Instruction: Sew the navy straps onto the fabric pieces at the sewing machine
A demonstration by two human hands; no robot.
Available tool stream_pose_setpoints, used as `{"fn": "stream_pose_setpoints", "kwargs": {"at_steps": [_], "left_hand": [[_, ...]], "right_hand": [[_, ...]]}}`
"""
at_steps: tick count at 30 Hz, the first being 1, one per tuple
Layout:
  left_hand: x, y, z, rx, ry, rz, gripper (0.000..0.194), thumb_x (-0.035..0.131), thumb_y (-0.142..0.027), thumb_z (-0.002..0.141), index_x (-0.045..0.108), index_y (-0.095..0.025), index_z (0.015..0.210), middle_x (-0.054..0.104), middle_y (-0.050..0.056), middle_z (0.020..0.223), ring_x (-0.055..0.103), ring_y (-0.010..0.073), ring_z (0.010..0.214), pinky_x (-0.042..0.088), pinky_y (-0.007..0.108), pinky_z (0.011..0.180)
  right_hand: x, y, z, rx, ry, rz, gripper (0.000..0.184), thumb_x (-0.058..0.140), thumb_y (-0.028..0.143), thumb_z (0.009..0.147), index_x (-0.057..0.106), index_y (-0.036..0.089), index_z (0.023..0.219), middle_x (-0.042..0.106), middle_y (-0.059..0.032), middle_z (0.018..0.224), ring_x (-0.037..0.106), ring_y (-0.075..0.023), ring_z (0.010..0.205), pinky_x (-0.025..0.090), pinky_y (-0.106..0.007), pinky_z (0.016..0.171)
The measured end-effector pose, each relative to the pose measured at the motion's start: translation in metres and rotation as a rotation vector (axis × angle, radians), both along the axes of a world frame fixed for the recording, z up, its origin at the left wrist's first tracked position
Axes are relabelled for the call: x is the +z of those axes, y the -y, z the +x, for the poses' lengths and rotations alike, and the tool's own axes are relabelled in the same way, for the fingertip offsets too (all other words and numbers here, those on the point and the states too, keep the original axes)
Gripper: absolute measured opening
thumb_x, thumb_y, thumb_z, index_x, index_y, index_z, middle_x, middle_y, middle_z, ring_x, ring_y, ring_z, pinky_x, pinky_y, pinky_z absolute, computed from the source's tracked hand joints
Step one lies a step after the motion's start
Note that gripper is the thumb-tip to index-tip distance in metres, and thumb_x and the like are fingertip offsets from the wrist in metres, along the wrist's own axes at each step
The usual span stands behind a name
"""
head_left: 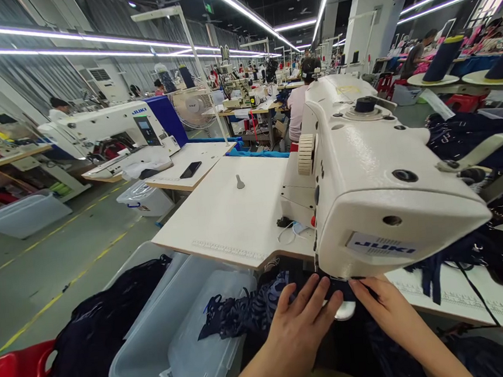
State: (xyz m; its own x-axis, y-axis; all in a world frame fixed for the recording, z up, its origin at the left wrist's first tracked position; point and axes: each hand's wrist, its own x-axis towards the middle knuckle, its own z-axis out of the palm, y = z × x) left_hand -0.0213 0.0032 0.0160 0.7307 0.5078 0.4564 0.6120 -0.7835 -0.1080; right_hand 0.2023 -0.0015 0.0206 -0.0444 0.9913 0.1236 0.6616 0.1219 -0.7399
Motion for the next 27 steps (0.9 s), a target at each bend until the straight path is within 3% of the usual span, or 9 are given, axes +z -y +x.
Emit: {"fn": "stream_pose_setpoints", "kwargs": {"at_steps": [11,17,27], "left_hand": [[0.005,0.001,0.003,0.003,0.042,-0.011,0.042,0.033,-0.021,0.099,0.048,-0.024,0.138,0.047,0.001,0.143,0.031,0.0179,0.136,0.006,0.036,0.111],[0.005,0.0,0.001,-0.011,0.022,-0.031,0.046,0.043,-0.023,0.094,0.044,-0.024,0.141,0.044,0.002,0.145,0.029,0.0201,0.138,0.017,0.036,0.107],[0.002,-0.002,-0.001,-0.021,0.038,-0.062,0.052,0.04,-0.012,0.09,0.045,-0.025,0.14,0.044,0.0,0.146,0.031,0.019,0.137,0.016,0.034,0.108]], "right_hand": [[-0.005,-0.001,-0.001,-0.016,-0.009,0.05,0.034,0.041,0.04,0.094,0.066,0.022,0.081,0.066,-0.0097,0.09,0.059,-0.028,0.094,0.046,-0.041,0.087],[-0.007,0.002,0.0,-0.052,-0.022,0.026,0.034,0.043,0.043,0.092,0.066,0.023,0.078,0.067,-0.0094,0.086,0.061,-0.0285,0.091,0.049,-0.04,0.083],[-0.014,0.002,0.004,-0.017,-0.001,0.061,0.032,0.045,0.041,0.093,0.067,0.022,0.079,0.067,-0.0076,0.08,0.062,-0.0263,0.084,0.05,-0.037,0.08]]}}
